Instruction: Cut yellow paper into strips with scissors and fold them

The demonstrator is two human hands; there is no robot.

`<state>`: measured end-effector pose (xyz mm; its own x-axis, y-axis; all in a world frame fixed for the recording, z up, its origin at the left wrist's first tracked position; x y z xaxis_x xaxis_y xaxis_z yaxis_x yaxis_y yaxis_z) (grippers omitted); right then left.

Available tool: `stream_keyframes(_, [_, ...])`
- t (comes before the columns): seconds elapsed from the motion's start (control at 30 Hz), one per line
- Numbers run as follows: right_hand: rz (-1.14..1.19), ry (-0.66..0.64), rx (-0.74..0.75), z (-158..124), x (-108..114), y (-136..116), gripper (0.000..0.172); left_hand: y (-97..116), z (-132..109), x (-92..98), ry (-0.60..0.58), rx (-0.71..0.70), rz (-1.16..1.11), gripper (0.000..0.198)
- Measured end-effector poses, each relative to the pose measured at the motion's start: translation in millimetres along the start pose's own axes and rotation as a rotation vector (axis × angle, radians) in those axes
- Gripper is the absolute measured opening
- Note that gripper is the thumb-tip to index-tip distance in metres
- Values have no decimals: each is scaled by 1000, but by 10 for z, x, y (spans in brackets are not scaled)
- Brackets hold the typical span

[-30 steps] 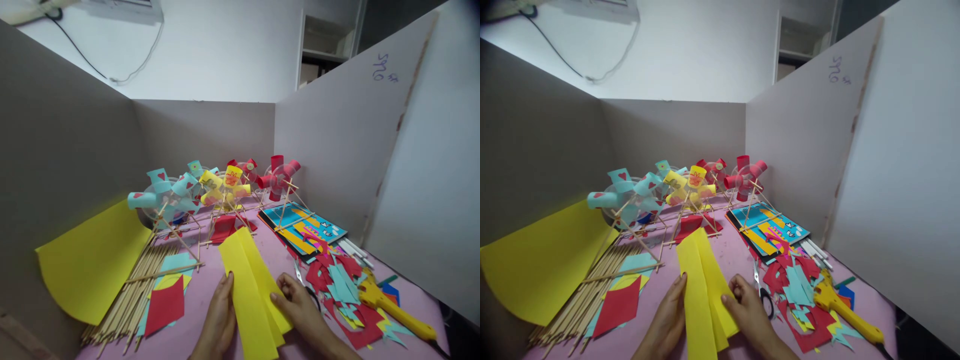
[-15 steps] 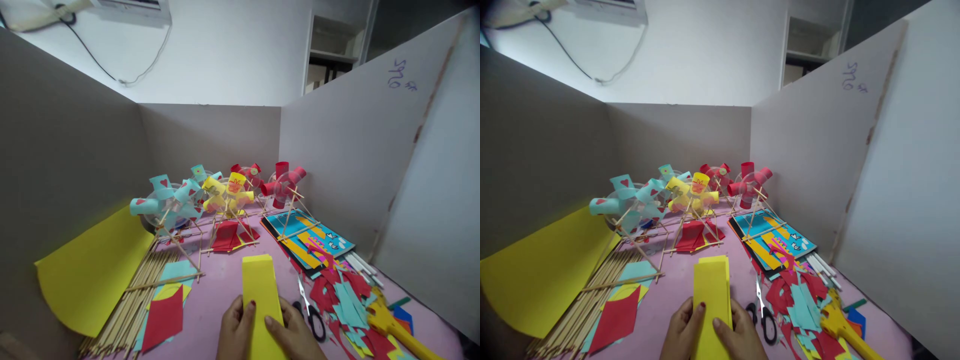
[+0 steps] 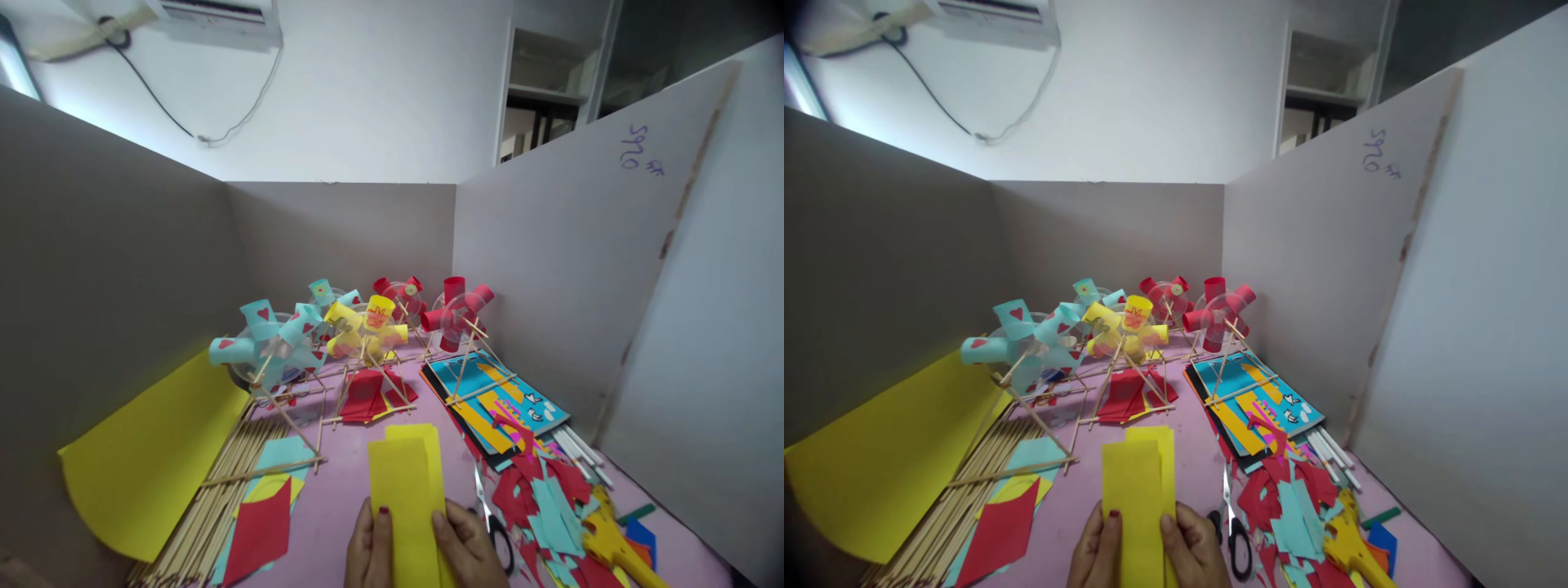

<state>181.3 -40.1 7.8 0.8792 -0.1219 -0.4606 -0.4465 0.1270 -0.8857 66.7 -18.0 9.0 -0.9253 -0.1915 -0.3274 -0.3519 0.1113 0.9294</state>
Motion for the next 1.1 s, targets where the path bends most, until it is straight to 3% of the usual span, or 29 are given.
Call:
stream_keyframes(0.17, [-9,-32,20,24,-37,-46,43,-39,71,-9,37,130,-122,48])
stream_keyframes(0.27, [-8,-43,6,35,-21,-32,39,-35,78,3,70,136,-146,47])
stream_keyframes(0.43, [58,-25,-105,38,-9,-20,38,59,57,33,6,199,-164,36])
stream_keyframes(0.67, [18,32,-146,55,4,-23,38,234,17,97,-73,263,-133,33])
stream_keyframes(0.87, [-34,38,-141,39,-47,23,36,151,21,200,-50,316,-123,46])
stream_keyframes(1.0, [0,-64,-136,-1,-105,102,45,41,61,238,-52,306,-108,46])
stream_keyframes(1.1, [17,-135,-138,-19,-92,176,49,70,26,190,-32,233,-92,43])
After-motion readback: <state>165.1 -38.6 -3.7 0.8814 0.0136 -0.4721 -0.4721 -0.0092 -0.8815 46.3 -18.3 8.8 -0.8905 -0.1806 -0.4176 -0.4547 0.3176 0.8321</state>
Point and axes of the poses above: each hand's wrist, its own z-axis towards the middle knuckle, its own x-axis out of the back of the hand, y = z × x, the point moved 1 cm from there along z, towards the middle knuckle, and after that the axes turned 10 degrees about y, right-handed, at the moved point
